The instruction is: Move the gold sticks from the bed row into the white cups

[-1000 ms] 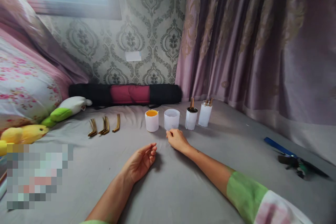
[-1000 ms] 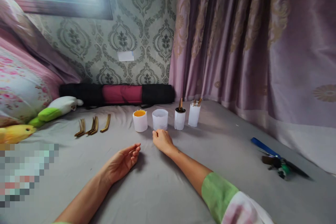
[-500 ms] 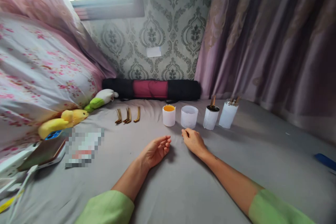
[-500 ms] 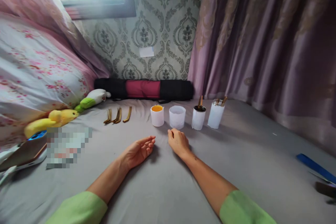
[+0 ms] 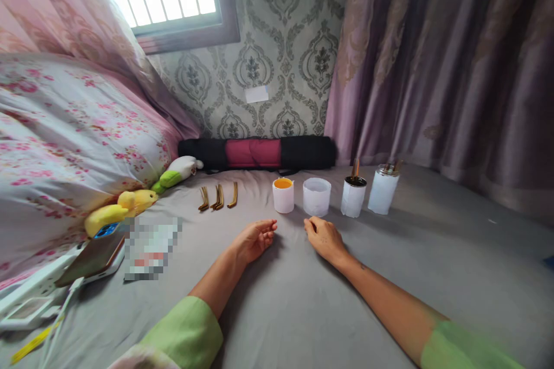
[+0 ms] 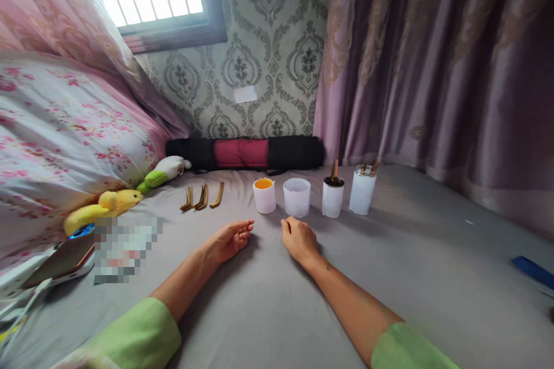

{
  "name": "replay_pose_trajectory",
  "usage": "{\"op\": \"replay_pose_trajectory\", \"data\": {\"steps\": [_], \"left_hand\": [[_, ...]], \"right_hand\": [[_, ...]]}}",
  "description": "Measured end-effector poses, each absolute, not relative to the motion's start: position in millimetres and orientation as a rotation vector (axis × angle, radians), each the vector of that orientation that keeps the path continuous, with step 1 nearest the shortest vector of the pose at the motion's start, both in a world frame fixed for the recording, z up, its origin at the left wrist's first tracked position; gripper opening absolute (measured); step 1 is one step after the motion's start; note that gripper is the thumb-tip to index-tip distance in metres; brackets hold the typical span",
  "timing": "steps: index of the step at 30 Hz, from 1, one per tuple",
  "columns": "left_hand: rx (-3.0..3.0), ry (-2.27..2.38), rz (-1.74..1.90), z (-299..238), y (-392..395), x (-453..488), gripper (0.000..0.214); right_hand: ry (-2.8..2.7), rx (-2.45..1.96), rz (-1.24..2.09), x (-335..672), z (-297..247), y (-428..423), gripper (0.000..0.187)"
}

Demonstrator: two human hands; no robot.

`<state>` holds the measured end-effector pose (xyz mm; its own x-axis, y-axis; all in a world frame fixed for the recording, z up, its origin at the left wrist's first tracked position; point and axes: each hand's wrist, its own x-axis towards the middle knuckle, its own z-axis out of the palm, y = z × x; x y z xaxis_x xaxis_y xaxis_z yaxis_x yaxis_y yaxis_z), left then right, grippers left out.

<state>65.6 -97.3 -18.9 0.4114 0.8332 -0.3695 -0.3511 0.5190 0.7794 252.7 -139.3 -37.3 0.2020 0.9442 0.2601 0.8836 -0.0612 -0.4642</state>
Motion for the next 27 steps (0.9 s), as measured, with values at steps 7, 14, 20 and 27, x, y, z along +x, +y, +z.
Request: {"op": "replay_pose_trajectory", "data": {"steps": [7,14,20,27], "left_hand": [[0.803,1.016,0.871,-17,-72,55,0.008],[0.979,1.171,0.943,-15,-49,44,0.004],[1.150,1.337,0.963,-8,-38,36,0.009],[1.356,1.631,0.867,-4,-25,27,0.006]], "right_hand": [[-1.707,-1.921,0.120,254,-40,-139,0.036],[-1.708,-1.926,0.133,254,-40,-140,0.036],[-1.704,-1.919,0.114,254,-42,-138,0.036],[-1.712,-1.932,0.125,254,-41,-140,0.036]]}}
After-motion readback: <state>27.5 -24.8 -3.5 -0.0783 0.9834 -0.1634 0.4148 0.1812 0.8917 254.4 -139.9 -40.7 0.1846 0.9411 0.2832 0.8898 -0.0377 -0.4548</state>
